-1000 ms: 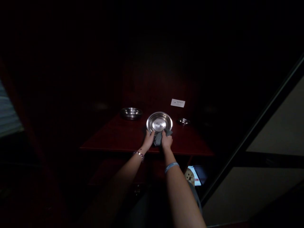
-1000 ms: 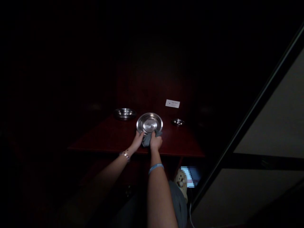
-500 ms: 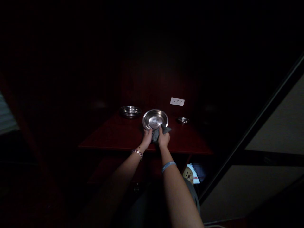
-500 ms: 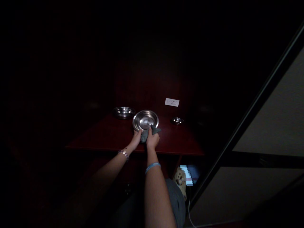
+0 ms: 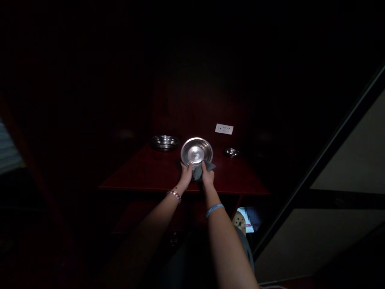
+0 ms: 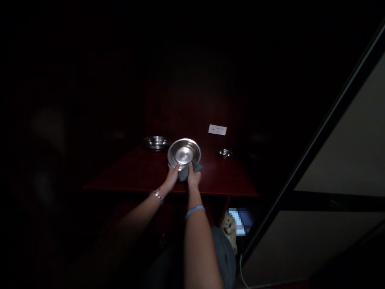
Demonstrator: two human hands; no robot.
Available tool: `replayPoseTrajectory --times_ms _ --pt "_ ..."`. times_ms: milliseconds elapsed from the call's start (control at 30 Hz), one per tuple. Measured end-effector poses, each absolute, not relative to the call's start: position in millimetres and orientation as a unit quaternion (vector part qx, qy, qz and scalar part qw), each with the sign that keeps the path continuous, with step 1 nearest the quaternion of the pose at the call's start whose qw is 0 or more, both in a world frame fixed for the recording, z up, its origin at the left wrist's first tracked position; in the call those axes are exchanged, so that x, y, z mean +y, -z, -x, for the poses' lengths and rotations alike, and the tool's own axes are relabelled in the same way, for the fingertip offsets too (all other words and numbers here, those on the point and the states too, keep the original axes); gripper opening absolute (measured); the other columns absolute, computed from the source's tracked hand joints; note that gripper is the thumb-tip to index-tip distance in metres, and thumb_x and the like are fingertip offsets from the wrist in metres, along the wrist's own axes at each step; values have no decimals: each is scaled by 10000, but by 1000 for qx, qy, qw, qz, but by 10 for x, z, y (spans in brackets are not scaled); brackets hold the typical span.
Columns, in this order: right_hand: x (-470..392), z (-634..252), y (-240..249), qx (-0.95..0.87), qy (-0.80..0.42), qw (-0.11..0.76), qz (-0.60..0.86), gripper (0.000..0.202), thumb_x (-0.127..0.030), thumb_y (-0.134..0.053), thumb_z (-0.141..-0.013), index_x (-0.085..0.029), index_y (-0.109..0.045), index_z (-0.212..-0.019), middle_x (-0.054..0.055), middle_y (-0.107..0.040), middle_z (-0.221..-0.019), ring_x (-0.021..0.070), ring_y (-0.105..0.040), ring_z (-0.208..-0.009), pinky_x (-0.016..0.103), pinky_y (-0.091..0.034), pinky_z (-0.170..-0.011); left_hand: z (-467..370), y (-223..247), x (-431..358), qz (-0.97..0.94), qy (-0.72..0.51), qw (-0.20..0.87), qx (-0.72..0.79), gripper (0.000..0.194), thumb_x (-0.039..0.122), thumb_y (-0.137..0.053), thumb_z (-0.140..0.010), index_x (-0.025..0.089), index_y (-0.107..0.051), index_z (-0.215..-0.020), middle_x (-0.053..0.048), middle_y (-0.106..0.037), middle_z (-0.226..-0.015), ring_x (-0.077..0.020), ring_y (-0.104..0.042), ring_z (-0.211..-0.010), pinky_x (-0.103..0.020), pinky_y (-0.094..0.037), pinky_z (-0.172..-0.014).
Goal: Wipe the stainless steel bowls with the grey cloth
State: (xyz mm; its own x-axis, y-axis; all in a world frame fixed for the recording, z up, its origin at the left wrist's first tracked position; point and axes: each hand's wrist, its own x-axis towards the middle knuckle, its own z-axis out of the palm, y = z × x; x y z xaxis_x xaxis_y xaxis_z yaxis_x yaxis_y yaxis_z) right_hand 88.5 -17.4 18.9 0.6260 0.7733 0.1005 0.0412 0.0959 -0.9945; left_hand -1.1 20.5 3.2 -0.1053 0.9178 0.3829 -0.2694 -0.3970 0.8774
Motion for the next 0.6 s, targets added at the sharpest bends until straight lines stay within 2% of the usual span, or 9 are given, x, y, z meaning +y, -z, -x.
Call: replayPoseTrajectory --times_ms 200,600 --pt "-139 -924 -190 -303 -268 729 552 563 -553 -641 -737 -55 -698 -994 150 -720 -953 207 -682 -886 252 -521 -703 35 -84 159 -476 -675 449 341 611 294 -476 -899 123 -240 -1436 -154 -281 -1539 -209 -282 -1414 -323 -158 -1175" --pt "-221 -919 -259 -294 -219 732 575 576 -595 -539 -801 -62 -697 -951 171 -720 -947 223 -686 -890 249 -520 -679 51 -171 54 -488 -672 447 334 580 284 -480 -897 180 -280 -1432 -103 -383 -1495 -206 -365 -1371 -343 -213 -1166"
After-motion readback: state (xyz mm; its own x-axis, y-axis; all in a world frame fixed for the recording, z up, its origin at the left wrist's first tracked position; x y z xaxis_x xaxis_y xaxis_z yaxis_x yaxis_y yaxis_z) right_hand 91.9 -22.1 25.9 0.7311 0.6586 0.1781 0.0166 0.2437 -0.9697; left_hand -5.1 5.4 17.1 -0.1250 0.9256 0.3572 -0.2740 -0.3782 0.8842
